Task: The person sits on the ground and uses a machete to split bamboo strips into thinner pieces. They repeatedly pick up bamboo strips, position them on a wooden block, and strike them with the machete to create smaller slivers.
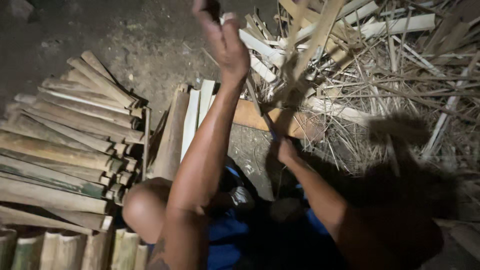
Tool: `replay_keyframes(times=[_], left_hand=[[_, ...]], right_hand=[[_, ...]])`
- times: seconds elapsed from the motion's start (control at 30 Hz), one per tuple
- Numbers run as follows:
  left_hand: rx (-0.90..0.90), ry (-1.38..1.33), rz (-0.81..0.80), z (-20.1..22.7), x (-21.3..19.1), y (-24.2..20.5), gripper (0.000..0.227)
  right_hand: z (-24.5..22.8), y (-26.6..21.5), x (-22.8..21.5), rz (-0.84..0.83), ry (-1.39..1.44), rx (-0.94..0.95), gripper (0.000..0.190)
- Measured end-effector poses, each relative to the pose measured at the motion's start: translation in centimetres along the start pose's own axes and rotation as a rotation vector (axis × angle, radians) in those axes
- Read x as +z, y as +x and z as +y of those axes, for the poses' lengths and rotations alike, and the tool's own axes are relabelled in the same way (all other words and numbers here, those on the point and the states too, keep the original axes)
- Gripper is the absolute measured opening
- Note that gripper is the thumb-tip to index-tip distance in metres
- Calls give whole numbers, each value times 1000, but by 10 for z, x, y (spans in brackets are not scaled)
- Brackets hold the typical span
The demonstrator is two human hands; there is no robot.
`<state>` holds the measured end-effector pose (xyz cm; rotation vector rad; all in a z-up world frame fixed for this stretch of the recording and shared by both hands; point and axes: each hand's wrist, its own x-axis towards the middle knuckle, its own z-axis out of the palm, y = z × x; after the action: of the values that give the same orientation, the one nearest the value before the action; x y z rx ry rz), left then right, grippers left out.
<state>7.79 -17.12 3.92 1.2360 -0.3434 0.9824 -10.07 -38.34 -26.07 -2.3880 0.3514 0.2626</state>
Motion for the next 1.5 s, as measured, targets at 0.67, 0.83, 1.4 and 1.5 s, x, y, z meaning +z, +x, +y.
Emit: replay_keyframes(times=[0.67, 0.83, 1.4, 1.5], left_hand=[[-224, 231, -303, 134, -78, -47, 15], [-222, 208, -324, 157, -76, -59, 19], [-306, 50, -268, 121, -97, -59, 17], [-315, -34, -242, 115, -94, -55, 17]], right_hand=[[-78, -132, -104, -65, 213, -131, 39], [-143, -184, -137, -173, 402, -211, 41], [-135, -126, -107, 1, 93, -307, 41], [-120, -110, -94, -84, 150, -236, 45]])
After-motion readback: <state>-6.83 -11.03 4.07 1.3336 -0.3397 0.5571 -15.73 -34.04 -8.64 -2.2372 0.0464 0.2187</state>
